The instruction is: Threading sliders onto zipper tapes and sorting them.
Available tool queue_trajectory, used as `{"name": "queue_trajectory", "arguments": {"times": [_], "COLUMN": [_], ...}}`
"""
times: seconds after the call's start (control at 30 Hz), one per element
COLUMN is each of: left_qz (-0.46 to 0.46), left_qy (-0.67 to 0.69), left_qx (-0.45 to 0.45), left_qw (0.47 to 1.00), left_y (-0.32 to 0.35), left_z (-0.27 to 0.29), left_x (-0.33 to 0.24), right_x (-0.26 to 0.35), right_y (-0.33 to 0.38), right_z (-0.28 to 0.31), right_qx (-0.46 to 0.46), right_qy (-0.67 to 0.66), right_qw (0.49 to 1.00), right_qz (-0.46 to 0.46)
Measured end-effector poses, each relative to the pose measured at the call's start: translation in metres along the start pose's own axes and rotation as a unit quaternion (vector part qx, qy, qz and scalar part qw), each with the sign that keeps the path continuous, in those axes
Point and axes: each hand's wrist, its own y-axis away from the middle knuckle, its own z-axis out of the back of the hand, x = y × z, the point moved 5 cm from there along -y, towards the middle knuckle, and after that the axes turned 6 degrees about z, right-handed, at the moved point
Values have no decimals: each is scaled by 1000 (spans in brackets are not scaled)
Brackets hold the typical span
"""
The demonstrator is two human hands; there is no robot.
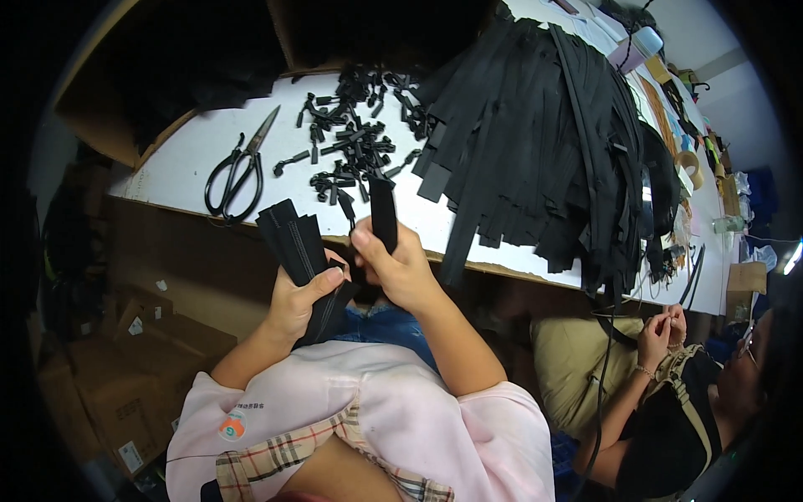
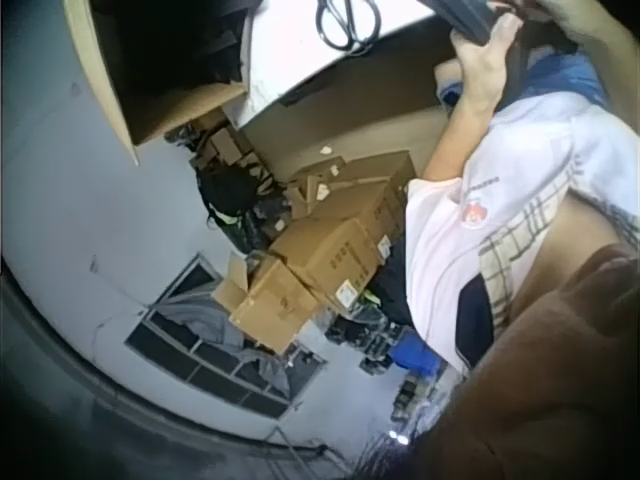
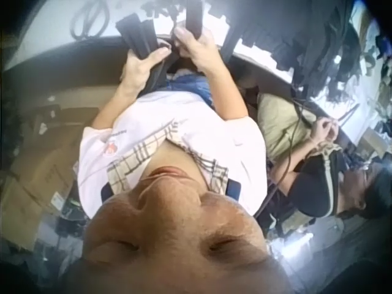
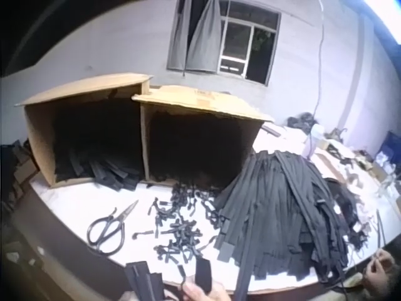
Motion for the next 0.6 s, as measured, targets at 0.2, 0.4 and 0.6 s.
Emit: {"name": "queue_trajectory", "arguments": {"times": [0.2,0.4,0.6], "left_qz": [10,-27,-120], "left_qy": [8,-34,-233], "left_qx": [87,75,76], "left_qw": [996,996,962], "left_y": [-1,0,0], "left_z": [-25,-29,-23], "left_x": [-5,-6,-8], "right_x": [6,12,14], "right_y": [25,30,28], "right_z": [9,11,14], "right_qx": [40,49,123], "right_qy": [-77,-43,115], "right_qw": [996,997,984], "right_qz": [29,39,59]}}
